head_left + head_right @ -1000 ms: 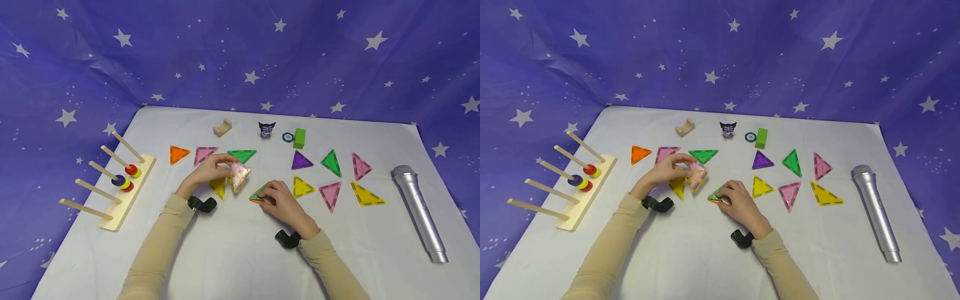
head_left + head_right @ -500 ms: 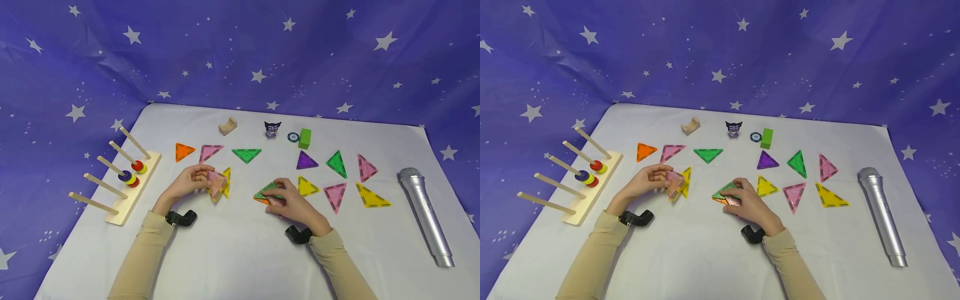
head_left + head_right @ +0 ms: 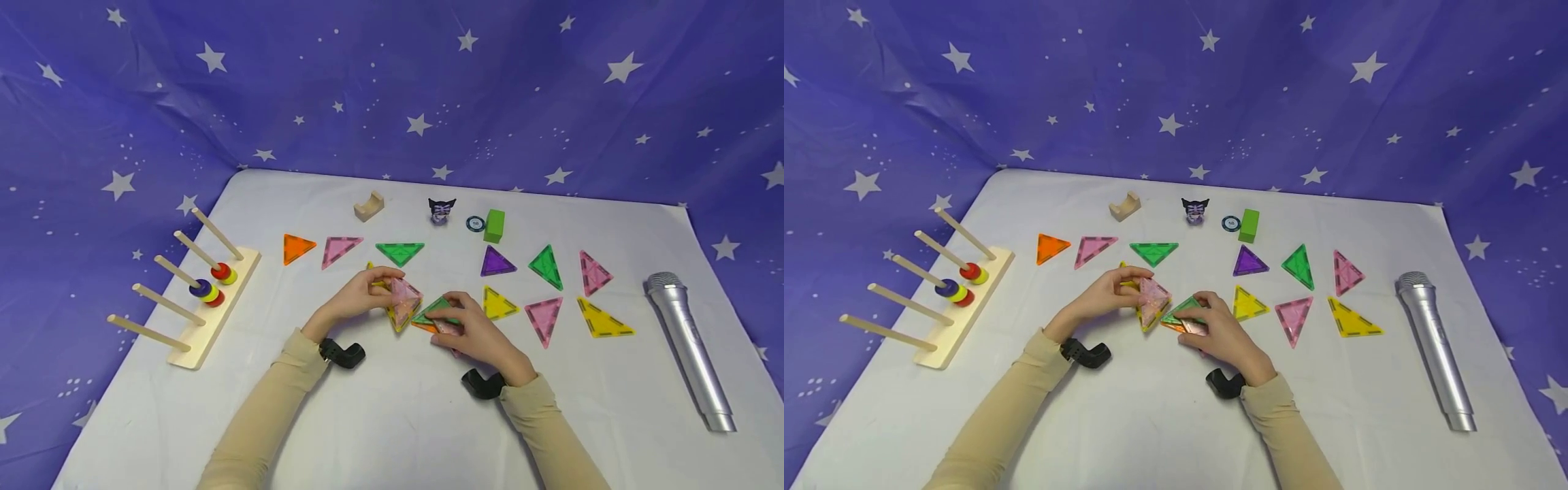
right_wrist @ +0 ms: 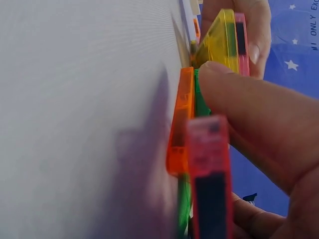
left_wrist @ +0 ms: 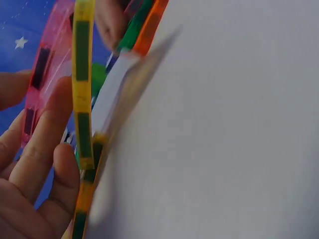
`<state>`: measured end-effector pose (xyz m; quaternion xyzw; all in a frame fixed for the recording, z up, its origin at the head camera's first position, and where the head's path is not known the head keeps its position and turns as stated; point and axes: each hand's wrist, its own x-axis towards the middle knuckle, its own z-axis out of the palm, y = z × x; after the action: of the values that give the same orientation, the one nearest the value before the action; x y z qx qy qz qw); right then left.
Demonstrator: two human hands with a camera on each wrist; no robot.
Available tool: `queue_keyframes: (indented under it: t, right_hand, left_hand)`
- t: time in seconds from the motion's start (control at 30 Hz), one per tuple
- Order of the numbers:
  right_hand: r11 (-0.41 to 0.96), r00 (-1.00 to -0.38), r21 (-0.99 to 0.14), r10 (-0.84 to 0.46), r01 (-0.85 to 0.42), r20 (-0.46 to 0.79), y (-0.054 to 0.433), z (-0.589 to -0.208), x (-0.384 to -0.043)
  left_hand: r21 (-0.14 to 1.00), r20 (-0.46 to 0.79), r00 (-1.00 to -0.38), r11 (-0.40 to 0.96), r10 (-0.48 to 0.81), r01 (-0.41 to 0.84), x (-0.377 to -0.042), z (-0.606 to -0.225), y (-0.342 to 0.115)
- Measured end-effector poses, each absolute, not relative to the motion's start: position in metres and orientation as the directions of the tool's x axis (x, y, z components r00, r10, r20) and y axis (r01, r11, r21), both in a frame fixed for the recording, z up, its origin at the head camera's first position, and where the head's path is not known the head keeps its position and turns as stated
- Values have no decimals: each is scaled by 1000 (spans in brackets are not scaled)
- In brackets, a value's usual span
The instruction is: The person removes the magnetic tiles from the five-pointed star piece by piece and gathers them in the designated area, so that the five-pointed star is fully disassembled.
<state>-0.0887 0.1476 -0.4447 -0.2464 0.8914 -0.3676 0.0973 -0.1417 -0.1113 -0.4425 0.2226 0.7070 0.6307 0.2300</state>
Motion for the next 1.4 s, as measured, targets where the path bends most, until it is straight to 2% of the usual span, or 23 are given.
queue_keyframes:
  t: [0.23, 0.43, 0.73, 0.87, 1.0, 1.2, 1.4]
  right_hand:
    - [613, -864, -708, -504, -351, -9, 146, -445, -88]
    - [614, -861, -697, -509, -370, 9, 146, -445, -88]
    - [622, -854, -672, -519, -402, 31, 147, -444, -88]
    - [617, -849, -671, -527, -412, 37, 147, -446, -88]
    - [612, -847, -671, -529, -419, 47, 148, -446, -89]
    - [599, -841, -667, -535, -444, 80, 148, -447, -88]
    - [605, -843, -668, -534, -433, 62, 147, -447, -89]
  left_hand:
    - [995, -47, -780, 98, 624, 19, -140, -446, -95]
    - [989, -49, -792, 142, 609, 48, -138, -449, -98]
    - [988, -56, -758, 146, 650, 53, -134, -443, -97]
    - [982, -62, -754, 173, 654, 70, -128, -429, -98]
    - [978, -60, -759, 192, 648, 86, -127, -437, -97]
    - [942, -14, -776, 270, 631, 202, -127, -450, -97]
    - [916, 64, -744, 258, 665, 309, -127, -452, -99]
